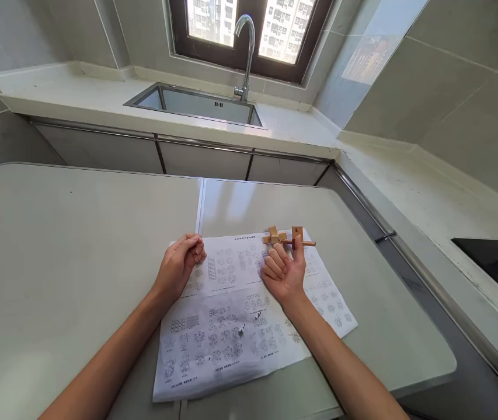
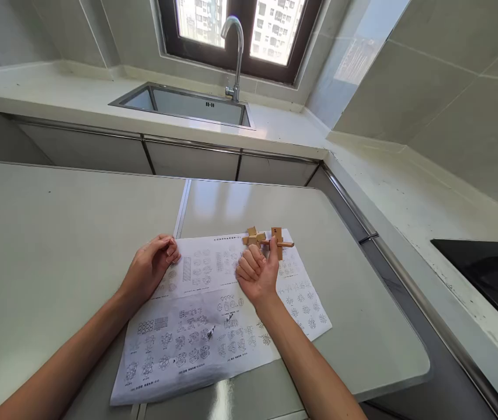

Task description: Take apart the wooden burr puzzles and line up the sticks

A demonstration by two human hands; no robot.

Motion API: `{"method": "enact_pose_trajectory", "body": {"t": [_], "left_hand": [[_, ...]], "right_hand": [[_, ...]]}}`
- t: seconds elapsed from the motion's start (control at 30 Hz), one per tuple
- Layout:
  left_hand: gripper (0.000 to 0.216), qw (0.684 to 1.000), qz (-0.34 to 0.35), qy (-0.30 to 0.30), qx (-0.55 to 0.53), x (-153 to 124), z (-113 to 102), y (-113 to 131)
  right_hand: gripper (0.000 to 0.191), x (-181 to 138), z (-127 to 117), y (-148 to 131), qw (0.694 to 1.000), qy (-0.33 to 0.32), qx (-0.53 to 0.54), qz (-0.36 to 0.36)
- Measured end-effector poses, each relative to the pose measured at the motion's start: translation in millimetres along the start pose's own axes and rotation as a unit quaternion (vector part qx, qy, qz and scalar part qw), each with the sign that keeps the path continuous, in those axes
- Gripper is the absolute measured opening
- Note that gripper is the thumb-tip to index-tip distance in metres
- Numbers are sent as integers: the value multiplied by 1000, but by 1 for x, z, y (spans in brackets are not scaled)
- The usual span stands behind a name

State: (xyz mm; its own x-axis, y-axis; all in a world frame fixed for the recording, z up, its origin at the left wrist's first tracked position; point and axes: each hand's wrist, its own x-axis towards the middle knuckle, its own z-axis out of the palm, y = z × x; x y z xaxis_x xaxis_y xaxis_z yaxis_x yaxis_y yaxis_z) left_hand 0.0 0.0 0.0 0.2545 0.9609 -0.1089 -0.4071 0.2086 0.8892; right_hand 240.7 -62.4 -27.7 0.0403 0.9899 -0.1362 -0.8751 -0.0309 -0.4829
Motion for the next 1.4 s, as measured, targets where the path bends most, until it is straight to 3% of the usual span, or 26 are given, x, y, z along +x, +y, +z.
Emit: {"method": "enact_pose_trajectory", "body": {"t": [0.17,0.37,0.67,0.8,0.93,1.17,1.4], "left_hand": [[25,1000,0,5,-1,0,0,1],[25,1000,3,2,-8,0,-2,0],[28,1000,-3,4,-6,-2,-6,2],[28,1000,-5,7,-15,-1,-5,3],[27,999,-6,9,-31,0,-7,3],[26,996,-19,23,-90,1,-10,4],[17,959,-19,95,-265,4,-16,12]], "right_hand": [[76,2,-6,-1,1000,7,2,-22],[76,4,-11,-2,998,-30,34,-33],[74,6,-15,-3,998,-7,18,-65],[67,7,-16,-4,998,-31,28,-54],[57,6,-17,-7,998,-10,16,-52],[52,6,-19,-10,997,3,-23,-80],[52,6,-2,-11,988,56,-105,-100]]}}
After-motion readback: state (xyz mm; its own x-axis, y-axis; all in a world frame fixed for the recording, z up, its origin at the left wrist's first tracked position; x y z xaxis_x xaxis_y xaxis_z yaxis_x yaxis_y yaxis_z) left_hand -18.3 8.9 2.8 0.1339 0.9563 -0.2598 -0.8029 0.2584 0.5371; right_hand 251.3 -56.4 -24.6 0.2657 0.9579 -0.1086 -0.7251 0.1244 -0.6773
